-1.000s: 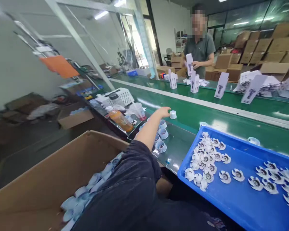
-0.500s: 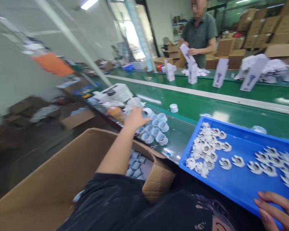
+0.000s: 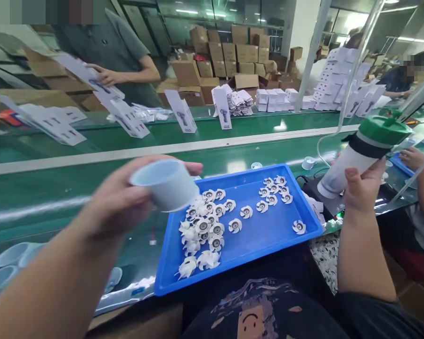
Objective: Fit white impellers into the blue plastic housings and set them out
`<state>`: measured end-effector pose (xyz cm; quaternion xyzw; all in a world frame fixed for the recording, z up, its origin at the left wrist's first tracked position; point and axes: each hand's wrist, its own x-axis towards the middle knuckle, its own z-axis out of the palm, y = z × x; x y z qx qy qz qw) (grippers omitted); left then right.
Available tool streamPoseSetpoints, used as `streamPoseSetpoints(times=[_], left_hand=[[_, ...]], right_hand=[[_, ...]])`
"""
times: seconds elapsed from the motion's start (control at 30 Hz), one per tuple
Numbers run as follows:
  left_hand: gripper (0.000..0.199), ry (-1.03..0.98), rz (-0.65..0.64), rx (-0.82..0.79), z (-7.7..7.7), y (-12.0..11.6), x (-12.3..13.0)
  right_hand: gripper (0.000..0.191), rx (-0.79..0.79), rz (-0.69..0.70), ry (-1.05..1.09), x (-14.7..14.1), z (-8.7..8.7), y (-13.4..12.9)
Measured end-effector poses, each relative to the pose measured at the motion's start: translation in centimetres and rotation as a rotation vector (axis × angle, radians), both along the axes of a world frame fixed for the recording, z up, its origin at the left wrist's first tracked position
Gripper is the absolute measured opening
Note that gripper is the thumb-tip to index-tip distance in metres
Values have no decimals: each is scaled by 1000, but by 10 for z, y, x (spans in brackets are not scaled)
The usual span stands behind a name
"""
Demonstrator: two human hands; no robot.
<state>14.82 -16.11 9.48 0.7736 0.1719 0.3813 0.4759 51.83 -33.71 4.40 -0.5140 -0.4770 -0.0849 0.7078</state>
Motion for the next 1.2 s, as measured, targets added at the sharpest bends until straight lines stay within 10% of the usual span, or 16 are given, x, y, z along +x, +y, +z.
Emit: streamPoseSetpoints(times=[0.13, 0.4, 0.57, 0.97, 1.2], left_hand=[[50, 245, -268, -33, -12, -30, 53], [61, 502, -285, 414, -43, -98, 108], [32, 218, -194, 387, -62, -116, 119], [29, 223, -104, 341, -64, -125, 119], [49, 343, -122, 306, -62, -131, 110]], right_hand=[[57, 20, 239, 186, -23, -5, 2], [58, -72, 673, 484, -85, 38, -14], [99, -379, 584, 370, -103, 60, -12], [63, -202, 558, 288, -115, 47, -12], [70, -407, 380, 209, -120, 48, -12]])
